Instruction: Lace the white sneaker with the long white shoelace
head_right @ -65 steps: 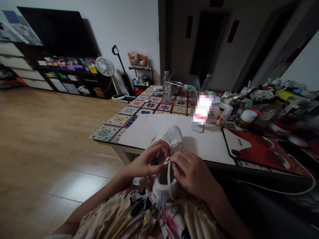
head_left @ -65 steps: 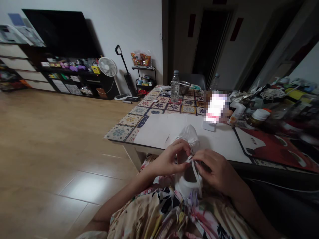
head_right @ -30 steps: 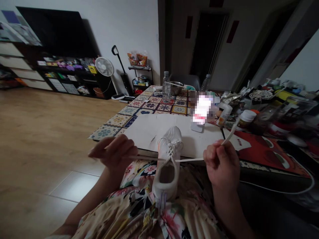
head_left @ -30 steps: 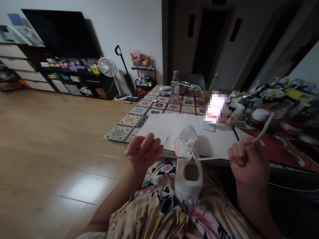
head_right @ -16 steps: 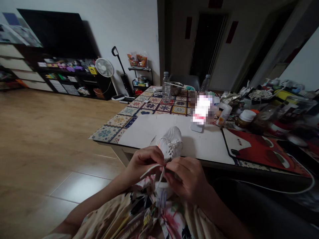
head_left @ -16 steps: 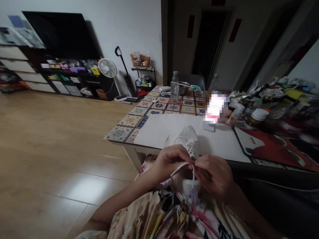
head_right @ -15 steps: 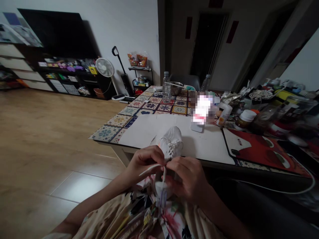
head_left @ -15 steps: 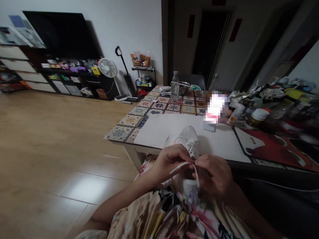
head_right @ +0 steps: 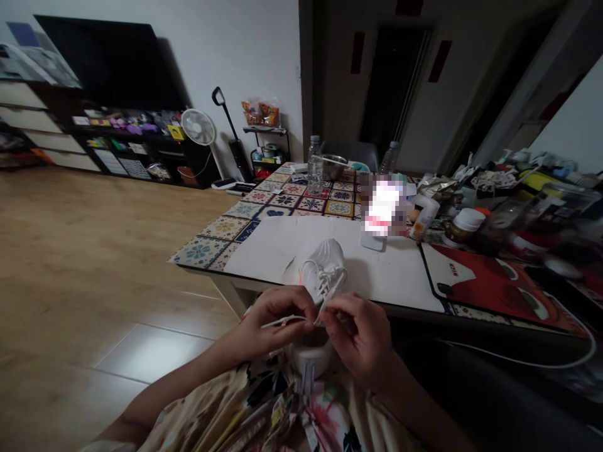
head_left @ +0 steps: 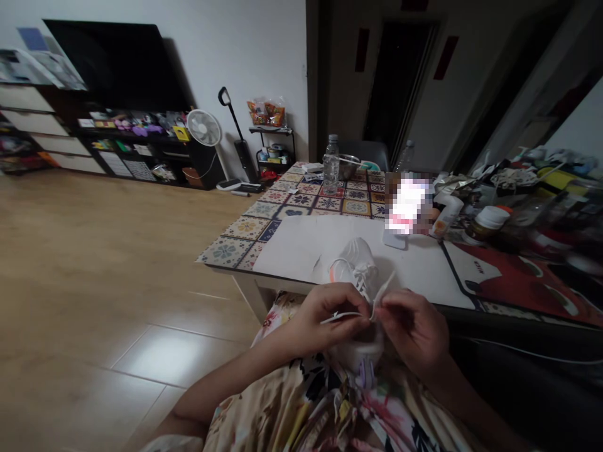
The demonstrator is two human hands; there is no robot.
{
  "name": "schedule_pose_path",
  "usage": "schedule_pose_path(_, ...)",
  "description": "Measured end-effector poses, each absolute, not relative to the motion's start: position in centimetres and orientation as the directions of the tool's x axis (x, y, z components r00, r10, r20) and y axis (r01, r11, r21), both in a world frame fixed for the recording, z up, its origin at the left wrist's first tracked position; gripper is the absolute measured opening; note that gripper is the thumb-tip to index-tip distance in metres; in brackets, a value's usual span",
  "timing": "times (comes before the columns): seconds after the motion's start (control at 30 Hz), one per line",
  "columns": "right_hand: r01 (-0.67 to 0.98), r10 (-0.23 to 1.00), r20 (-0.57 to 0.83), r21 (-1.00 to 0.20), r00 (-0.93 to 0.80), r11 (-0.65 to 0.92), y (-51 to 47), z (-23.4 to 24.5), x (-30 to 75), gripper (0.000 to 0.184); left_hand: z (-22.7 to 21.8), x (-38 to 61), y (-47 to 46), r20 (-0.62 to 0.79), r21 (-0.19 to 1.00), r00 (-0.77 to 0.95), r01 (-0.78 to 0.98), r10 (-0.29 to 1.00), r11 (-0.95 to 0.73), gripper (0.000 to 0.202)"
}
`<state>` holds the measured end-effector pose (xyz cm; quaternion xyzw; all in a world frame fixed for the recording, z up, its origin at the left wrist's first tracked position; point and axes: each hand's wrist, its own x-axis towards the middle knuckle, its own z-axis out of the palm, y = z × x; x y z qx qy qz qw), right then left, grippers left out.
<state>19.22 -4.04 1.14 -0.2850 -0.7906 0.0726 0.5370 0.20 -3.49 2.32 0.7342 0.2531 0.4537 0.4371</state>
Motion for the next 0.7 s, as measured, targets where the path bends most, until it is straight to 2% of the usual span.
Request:
schedule_pose_path(0.1,0.376,0.444,0.802,-0.297,-0.4,0.877,-3.9,1.6,19.2,0.02,2.2,0.1,-3.4,0.512,0.839,0.401,-0.045,0.759,-0.542,0.011)
schedule_pose_path(0.2,0.388,0.42,0.799,-0.257,-0.43,0.885,-3.7,1.7,19.1,0.019,2.1,0.1,-3.3,0.584,0.789,0.363,-0.043,0.726,-0.613,0.009)
schedule_pose_path(0.33,0.418,0.437,0.807,-0.265,-0.397,0.869,-3.4,1.4,19.1,0.016,1.9,0.2,-3.4,0.476,0.87,0.363,-0.062,0.801,-0.488,0.012)
schedule_pose_path(0.53,0.436,0.337,0.805,-0.11,-0.488,0.893,-3.4,0.8,19.8,0.031,1.8,0.4,-3.5,0.336,0.941,0.348,-0.169,0.875,-0.294,0.024)
schedule_pose_path(0.6,0.407,0.331,0.808,-0.125,-0.487,0.905,-3.6,0.9,20.0,0.031,1.7,0.5,-3.5,0.313,0.945,0.377,-0.215,0.872,-0.246,0.025)
schedule_pose_path(0.7,0.329,0.392,0.836,-0.273,-0.383,0.904,-3.7,1.2,19.9,0.025,1.2,0.6,-3.0,0.271,0.949,0.383,-0.258,0.883,-0.179,0.026)
